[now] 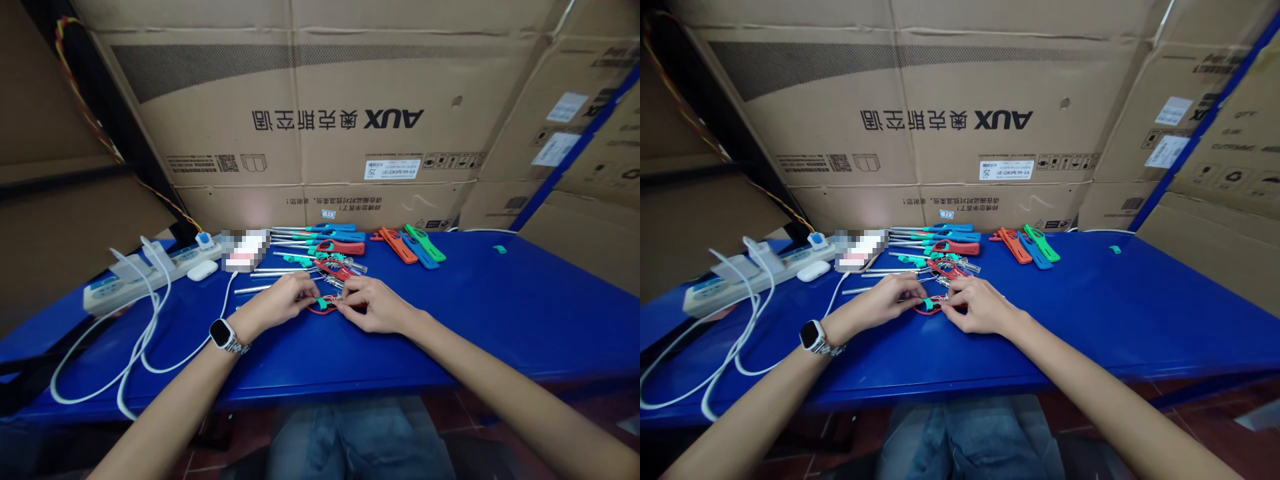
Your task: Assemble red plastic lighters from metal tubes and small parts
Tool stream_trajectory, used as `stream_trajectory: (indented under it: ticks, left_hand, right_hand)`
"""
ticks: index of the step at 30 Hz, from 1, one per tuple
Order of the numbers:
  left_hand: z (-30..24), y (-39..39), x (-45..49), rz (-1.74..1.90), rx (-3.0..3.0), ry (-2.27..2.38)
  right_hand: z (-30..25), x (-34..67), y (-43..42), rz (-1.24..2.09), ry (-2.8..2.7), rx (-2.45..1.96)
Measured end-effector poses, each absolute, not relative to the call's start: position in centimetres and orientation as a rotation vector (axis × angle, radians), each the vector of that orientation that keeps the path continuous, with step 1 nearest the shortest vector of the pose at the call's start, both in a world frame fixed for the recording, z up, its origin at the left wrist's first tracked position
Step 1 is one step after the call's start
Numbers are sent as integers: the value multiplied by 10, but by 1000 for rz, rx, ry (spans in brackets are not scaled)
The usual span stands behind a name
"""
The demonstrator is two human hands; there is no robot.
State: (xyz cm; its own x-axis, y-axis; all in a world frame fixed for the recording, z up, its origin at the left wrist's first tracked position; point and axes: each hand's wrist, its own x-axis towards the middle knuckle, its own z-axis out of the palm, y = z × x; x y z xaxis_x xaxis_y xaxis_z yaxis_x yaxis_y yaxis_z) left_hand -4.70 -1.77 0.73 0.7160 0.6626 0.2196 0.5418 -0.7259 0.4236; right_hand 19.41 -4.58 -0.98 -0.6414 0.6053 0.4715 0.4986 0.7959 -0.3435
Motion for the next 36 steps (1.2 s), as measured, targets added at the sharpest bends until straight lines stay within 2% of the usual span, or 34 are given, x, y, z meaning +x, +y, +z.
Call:
stream_trajectory:
  ticks: [8,16,28,36]
  left_hand:
    - [0,-18,-45,613,2391,939]
    - [0,-17,-46,641,2297,907]
    - [7,-21,-48,670,2443,897]
    - [2,-17,-55,467,2639,812]
  right_hand:
    - [-1,194,-50,330,-2439,-911]
    - [6,156,-54,152,-2395,-1228]
    - [-2,143,-55,139,-2291,-1426]
    - [-4,150,-51,178,-2262,-1413]
